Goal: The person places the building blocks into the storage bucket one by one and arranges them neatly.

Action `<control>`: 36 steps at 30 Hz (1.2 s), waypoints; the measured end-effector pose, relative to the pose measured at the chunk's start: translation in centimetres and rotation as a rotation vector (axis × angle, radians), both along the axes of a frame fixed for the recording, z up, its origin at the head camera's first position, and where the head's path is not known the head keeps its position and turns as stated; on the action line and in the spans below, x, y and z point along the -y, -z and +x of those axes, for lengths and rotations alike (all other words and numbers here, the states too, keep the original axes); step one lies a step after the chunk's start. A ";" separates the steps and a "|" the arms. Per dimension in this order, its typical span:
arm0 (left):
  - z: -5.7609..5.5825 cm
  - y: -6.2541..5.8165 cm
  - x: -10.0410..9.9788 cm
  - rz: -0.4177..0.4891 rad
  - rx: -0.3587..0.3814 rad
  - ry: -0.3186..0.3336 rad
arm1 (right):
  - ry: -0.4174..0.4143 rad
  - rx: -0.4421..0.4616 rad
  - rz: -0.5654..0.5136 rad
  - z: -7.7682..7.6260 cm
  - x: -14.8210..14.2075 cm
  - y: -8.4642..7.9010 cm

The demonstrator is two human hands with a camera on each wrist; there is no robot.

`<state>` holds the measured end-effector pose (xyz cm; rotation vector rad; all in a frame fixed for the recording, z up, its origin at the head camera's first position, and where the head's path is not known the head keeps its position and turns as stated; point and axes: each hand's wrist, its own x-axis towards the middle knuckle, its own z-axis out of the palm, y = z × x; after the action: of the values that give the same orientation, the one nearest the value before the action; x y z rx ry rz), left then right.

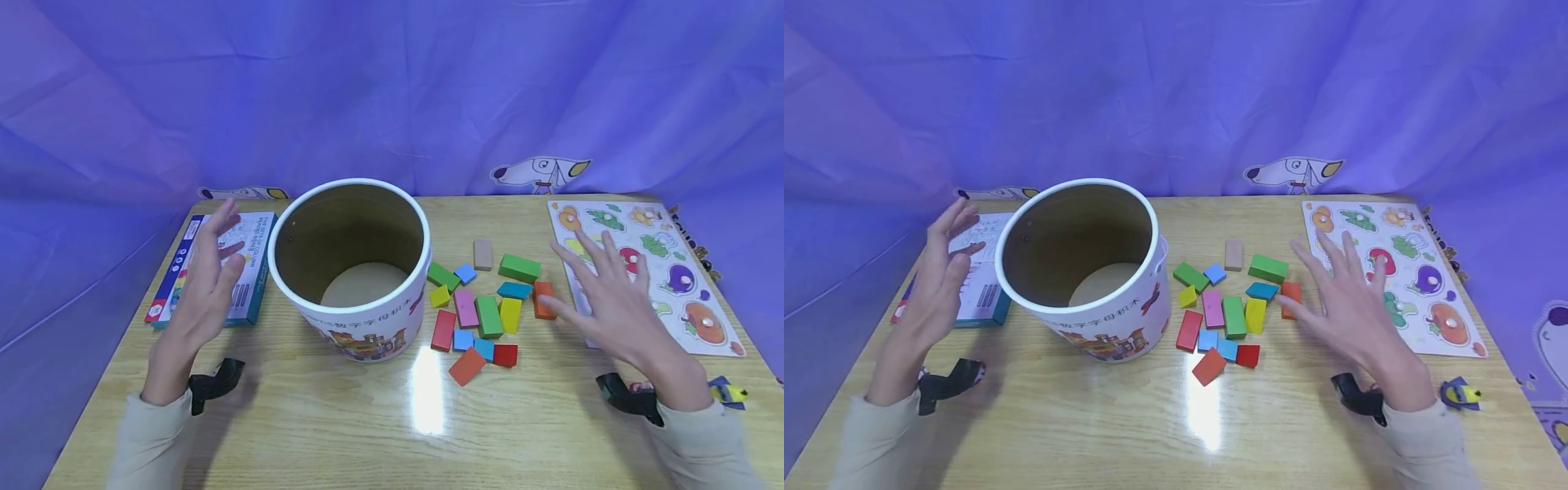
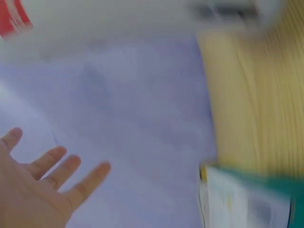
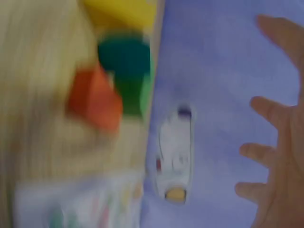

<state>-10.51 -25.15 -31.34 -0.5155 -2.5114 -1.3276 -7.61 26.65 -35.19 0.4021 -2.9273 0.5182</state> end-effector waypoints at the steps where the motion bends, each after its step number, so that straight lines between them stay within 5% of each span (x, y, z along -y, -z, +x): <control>1: 0.4 -0.2 -0.6 0.057 0.017 0.036 | -0.049 -0.009 -0.025 0.1 0.8 0.1; 6: 2.0 -0.8 -3.2 0.281 0.124 0.214 | -0.352 0.005 -0.183 0.7 4.3 0.6; 12: 2.6 -0.4 -4.9 0.312 0.138 0.286 | -0.586 0.233 -0.311 1.2 7.2 1.9; 17: 2.5 0.0 -5.6 0.358 0.145 0.278 | -0.618 0.360 -0.286 1.4 8.2 3.1; 25: 2.7 0.5 -7.0 0.466 0.152 0.228 | -0.649 0.353 -0.246 1.6 8.6 3.9; 36: 2.7 0.8 -7.2 0.486 0.146 0.206 | -0.621 0.418 -0.150 1.8 9.0 3.5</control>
<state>-7.83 -17.90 -32.14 -0.5912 -2.1620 -2.0384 -5.84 17.60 -38.73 1.3444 -3.0686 0.9927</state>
